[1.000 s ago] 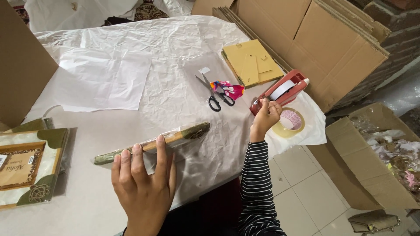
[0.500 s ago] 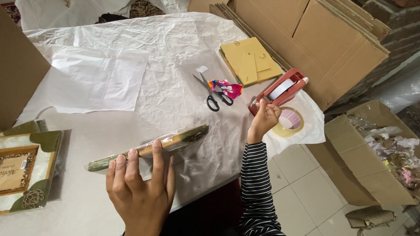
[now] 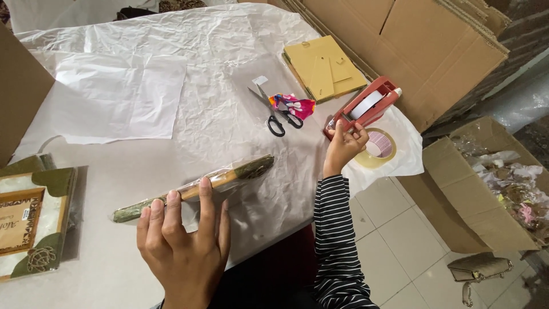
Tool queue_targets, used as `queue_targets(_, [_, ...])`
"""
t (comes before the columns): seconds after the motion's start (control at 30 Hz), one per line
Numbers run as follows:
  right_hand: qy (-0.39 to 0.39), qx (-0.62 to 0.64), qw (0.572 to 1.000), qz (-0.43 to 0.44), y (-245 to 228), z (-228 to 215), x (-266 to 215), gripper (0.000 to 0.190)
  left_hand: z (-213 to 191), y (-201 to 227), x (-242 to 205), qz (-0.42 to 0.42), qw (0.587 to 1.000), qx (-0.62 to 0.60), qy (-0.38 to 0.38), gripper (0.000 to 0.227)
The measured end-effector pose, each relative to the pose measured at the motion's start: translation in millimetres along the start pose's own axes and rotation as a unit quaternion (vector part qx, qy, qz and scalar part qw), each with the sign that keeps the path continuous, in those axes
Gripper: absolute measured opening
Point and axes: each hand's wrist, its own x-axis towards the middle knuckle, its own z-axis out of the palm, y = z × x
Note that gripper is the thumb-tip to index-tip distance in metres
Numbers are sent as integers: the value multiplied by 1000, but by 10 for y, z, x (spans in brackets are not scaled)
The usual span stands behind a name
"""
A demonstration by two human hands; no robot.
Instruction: The person places a small yellow label on a brown paper-wrapped item, then uses a tape dispenser to apply clear tape to seal the package. They then pick up a decorative wooden tray, wipe its surface with a colorful cloth, and place it on the table.
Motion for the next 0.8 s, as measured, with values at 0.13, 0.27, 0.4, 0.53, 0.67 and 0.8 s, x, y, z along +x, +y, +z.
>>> queue_targets(0.13, [11, -11, 999, -28, 31, 46, 2, 35, 5, -5, -13, 1, 1000, -3, 0, 37])
queue_targets(0.27, [39, 37, 995, -81, -117, 16, -66, 40, 11, 5, -12, 1, 1000, -4, 7, 36])
queue_targets(0.4, [46, 103, 986, -125, -226, 16, -72, 37, 3, -2, 6, 1, 1000, -4, 10, 35])
queue_targets(0.53, [55, 94, 984, -142, -244, 5, -74, 32, 5, -8, -9, 5, 1000, -5, 12, 35])
queue_targets(0.67, [48, 99, 983, -150, -246, -4, -81, 31, 24, 2, -20, 0, 1000, -3, 10, 37])
queue_targets(0.8, [46, 100, 981, -158, -294, -32, -100, 31, 39, 2, -35, -7, 1000, -6, 3, 37])
